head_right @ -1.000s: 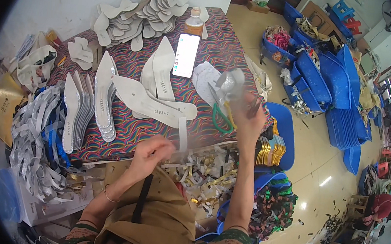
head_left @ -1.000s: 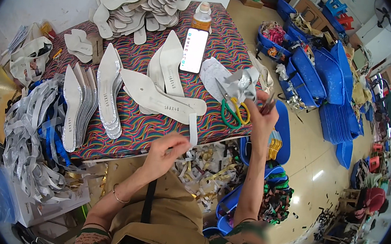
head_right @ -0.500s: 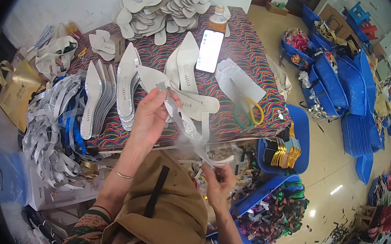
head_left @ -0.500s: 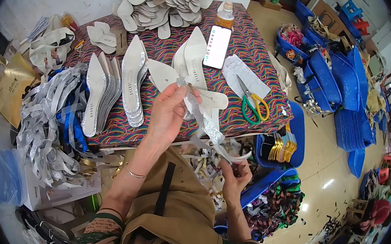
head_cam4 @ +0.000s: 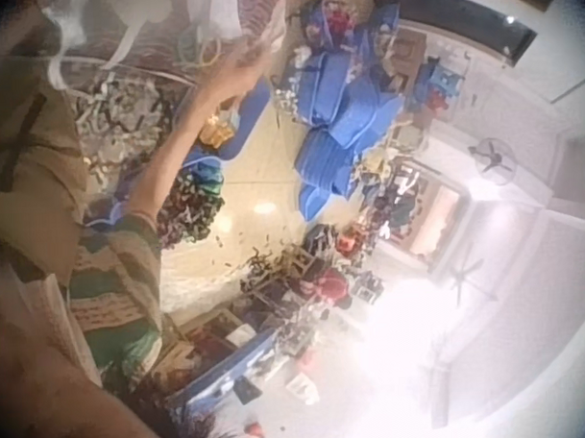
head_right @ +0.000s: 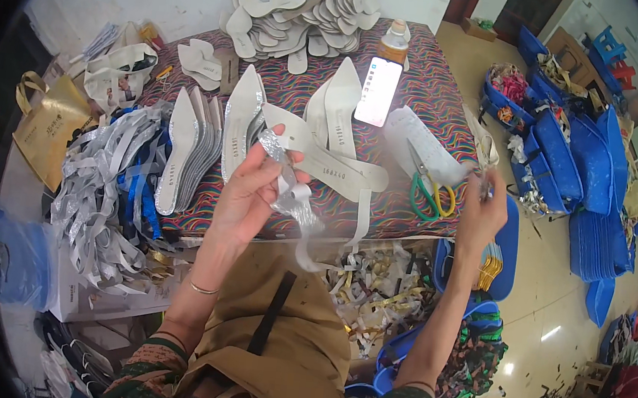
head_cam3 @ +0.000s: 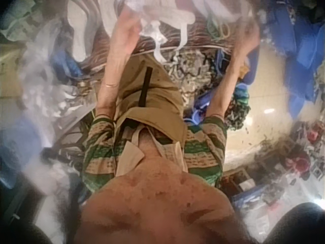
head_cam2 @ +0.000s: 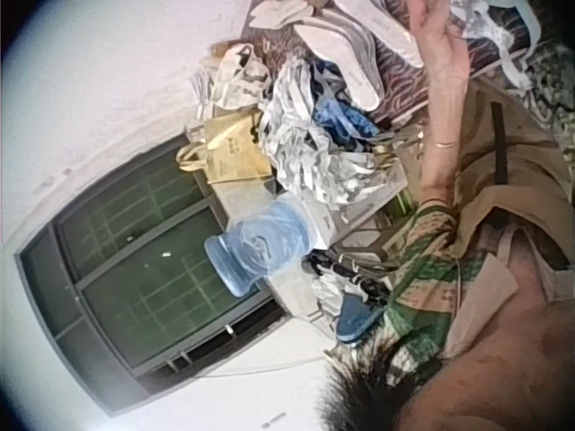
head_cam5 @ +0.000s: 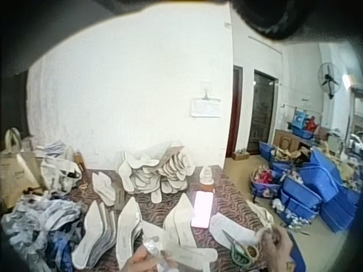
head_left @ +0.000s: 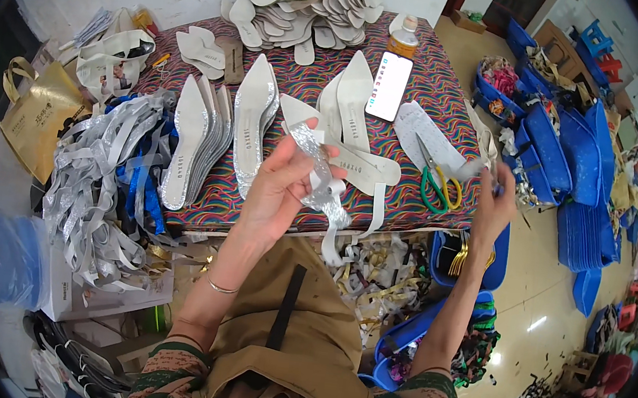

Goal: The person sits at a workbench and assembles white shoe soles by hand. They pick up a sole, apply a silver glittery strip along the edge, and place the finished item on a stack. The process is repeated for multiple soles throughout the clip.

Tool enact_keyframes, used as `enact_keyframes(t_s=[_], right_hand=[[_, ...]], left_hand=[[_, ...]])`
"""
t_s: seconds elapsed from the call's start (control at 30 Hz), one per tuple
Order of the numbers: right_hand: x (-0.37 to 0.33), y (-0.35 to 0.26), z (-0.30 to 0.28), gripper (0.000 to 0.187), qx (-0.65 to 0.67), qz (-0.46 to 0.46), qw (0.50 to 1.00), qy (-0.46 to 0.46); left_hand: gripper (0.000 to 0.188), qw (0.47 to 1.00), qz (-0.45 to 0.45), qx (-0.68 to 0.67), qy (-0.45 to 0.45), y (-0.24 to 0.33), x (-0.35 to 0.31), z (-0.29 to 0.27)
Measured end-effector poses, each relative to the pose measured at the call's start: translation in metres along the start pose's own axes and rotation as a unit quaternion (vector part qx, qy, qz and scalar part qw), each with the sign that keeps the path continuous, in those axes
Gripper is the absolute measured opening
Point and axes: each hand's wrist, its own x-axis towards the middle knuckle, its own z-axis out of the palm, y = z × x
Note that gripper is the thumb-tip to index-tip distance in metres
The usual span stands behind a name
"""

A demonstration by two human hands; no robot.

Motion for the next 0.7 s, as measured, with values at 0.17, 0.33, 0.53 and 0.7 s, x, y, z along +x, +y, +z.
enact_keyframes(t_s=[0.17,0.33,0.53,0.7], right_hand=[[-0.034,-0.076,0.039,0.029,0.18,0.061,0.965,-0.182],[-0.078,-0.139,0.059,0.031,0.499,0.372,0.671,-0.403],[-0.089,-0.154,0.056,0.021,0.513,0.348,0.712,-0.329],[-0.109,-0.144,0.055,0.007,0.496,0.288,0.756,-0.314]], left_hand=[[0.052,0.999,-0.012,0.041,-0.017,-0.002,-0.006,0.003],[0.035,0.987,-0.033,0.155,0.017,-0.018,-0.02,0.007],[0.036,0.991,-0.015,0.123,0.051,-0.023,-0.025,-0.001],[0.032,0.983,-0.019,0.166,0.073,-0.029,-0.024,-0.003]])
